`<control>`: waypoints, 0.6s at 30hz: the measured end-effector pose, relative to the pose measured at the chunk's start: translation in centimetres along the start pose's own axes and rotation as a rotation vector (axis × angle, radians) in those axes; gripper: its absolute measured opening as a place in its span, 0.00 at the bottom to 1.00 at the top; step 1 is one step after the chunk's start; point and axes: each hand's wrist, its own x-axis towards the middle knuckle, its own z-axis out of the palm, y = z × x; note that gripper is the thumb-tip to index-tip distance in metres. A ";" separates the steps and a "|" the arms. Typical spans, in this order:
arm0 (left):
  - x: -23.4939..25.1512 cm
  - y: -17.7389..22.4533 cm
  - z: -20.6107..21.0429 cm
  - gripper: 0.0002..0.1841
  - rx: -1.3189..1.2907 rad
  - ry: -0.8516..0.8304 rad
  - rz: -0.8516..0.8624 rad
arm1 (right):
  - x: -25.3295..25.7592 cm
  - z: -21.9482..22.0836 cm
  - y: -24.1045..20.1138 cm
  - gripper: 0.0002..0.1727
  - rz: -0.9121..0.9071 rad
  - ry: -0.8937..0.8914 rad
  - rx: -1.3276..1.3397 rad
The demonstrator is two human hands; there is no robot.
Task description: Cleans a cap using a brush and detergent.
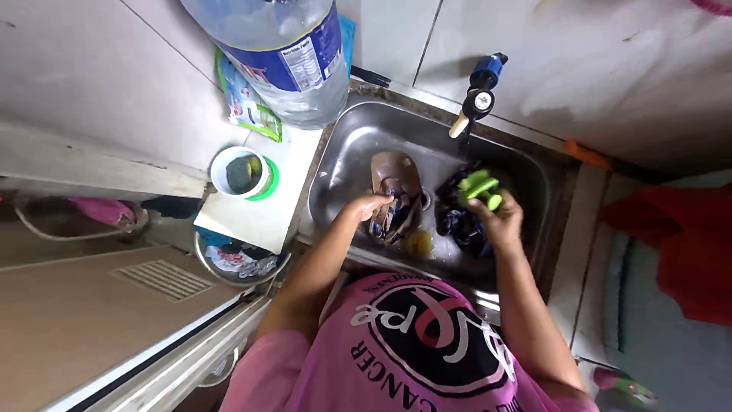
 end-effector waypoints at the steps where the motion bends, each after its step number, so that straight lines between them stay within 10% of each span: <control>1: -0.2 -0.5 -0.1 0.23 0.072 -0.037 0.022 | 0.5 1.9 -0.7 0.19 -0.105 -0.078 -0.003; 7: -4.1 0.8 0.0 0.09 0.138 -0.241 0.125 | 4.2 11.3 -0.4 0.19 -0.801 -0.508 -0.164; 18: -3.5 0.1 0.2 0.17 0.419 -0.308 0.009 | 3.8 10.4 1.5 0.13 -0.694 -0.709 -0.286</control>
